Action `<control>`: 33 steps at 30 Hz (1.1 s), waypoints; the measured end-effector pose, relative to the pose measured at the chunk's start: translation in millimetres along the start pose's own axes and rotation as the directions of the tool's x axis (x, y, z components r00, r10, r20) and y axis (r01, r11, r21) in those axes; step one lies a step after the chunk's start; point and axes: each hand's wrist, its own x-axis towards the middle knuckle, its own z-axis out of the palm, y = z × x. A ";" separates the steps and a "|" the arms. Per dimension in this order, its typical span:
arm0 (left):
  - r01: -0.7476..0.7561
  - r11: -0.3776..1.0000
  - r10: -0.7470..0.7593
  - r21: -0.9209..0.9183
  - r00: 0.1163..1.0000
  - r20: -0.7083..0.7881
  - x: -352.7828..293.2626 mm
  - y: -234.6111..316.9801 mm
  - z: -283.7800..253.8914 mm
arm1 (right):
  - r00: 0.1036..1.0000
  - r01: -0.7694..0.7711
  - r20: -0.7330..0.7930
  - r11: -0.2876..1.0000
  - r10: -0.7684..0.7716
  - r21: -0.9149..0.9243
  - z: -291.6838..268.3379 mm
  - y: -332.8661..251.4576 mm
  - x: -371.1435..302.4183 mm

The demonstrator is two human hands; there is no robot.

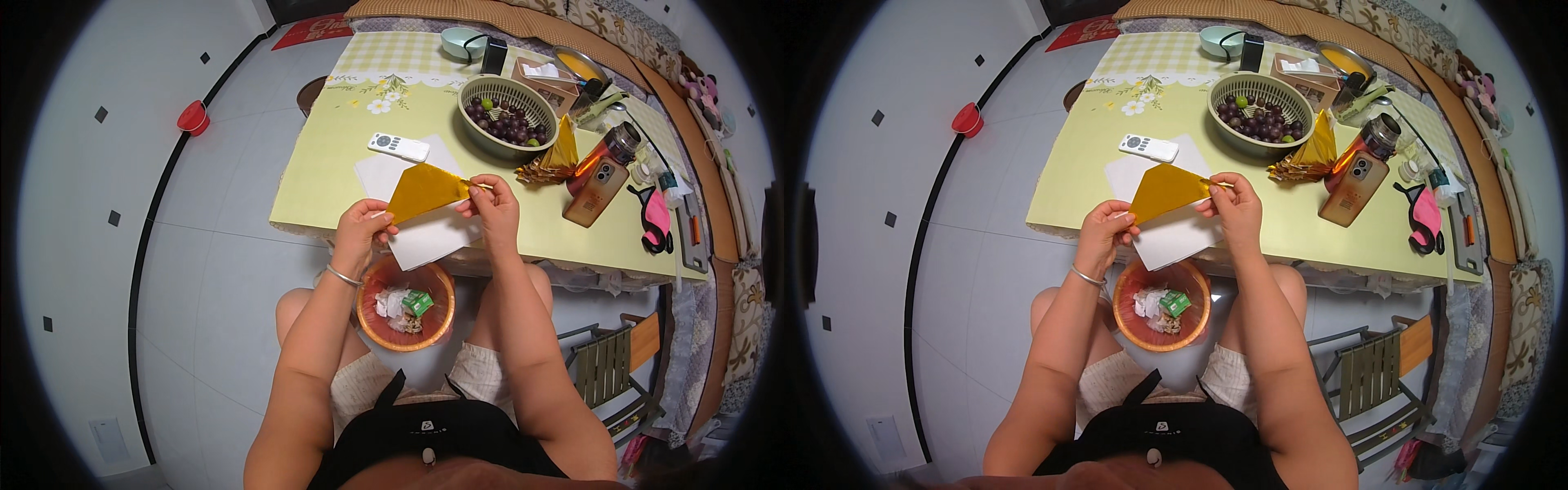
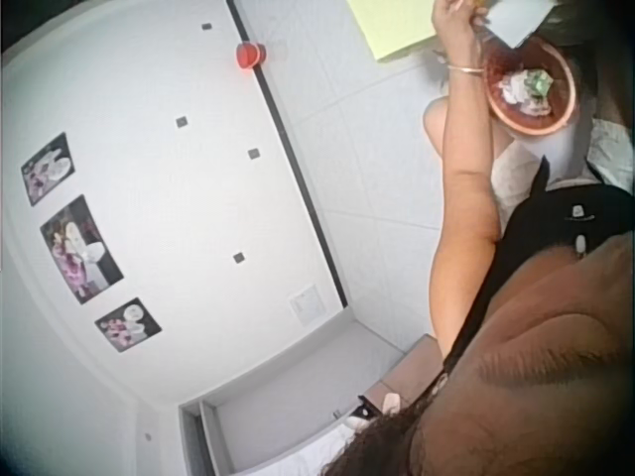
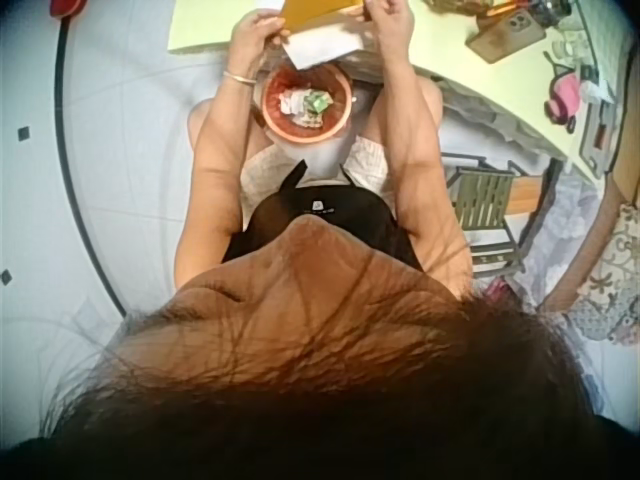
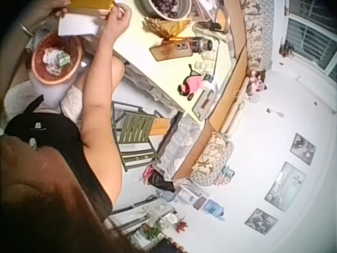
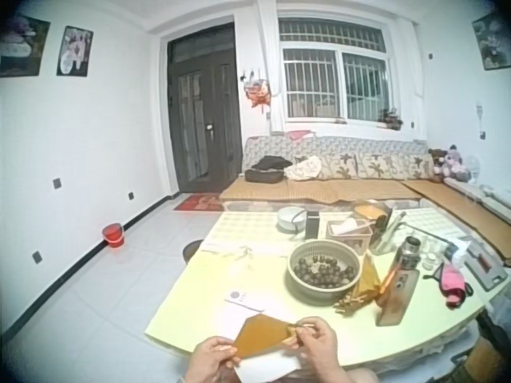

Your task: The person sits on the floor and folds a sheet of gold-colored paper into a triangular pyramid shape. They fold the paper multiple times, crease the edges, and then place the finished pyramid on the table next to other similar items.

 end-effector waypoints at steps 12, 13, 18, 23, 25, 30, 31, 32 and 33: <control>-0.042 0.991 0.036 -0.130 0.998 -0.044 3.8 -4.9 -7.9 | 0.999 0.018 0.026 0.999 -0.019 0.043 3.8 -0.2 -1.3; -0.042 0.994 0.040 -0.102 0.999 -0.026 3.8 -4.3 -8.2 | 0.999 0.013 0.031 0.999 -0.014 0.037 2.7 0.3 -1.0; 0.057 0.985 0.000 -0.166 0.944 0.329 1.6 9.0 -14.5 | 0.991 -0.061 0.123 0.996 0.054 0.057 -6.9 -5.4 1.2; 0.311 0.944 -0.186 -0.113 0.781 0.596 -4.4 3.1 -15.2 | 0.929 -0.157 0.329 0.986 0.168 -0.062 -15.9 -12.2 -0.5; 0.329 0.941 -0.239 -0.077 0.809 0.536 -12.9 -3.1 -4.7 | 0.906 -0.183 0.366 0.976 0.215 -0.121 -11.2 -15.9 -5.5; 0.286 0.958 -0.234 -0.031 0.838 0.493 -35.4 -9.6 10.5 | 0.812 -0.241 0.496 0.951 0.308 -0.195 6.0 -19.4 -14.0; 0.290 0.957 -0.260 0.005 0.847 0.463 -40.1 -7.1 10.2 | 0.796 -0.242 0.514 0.946 0.321 -0.215 7.7 -15.7 -15.8; 0.296 0.955 -0.276 0.028 0.846 0.456 -45.9 -6.5 9.6 | 0.776 -0.243 0.534 0.941 0.335 -0.236 10.8 -14.4 -18.7; 0.296 0.954 -0.288 0.054 0.846 0.448 -50.2 -5.6 9.7 | 0.750 -0.254 0.557 0.933 0.357 -0.255 15.1 -18.3 -23.2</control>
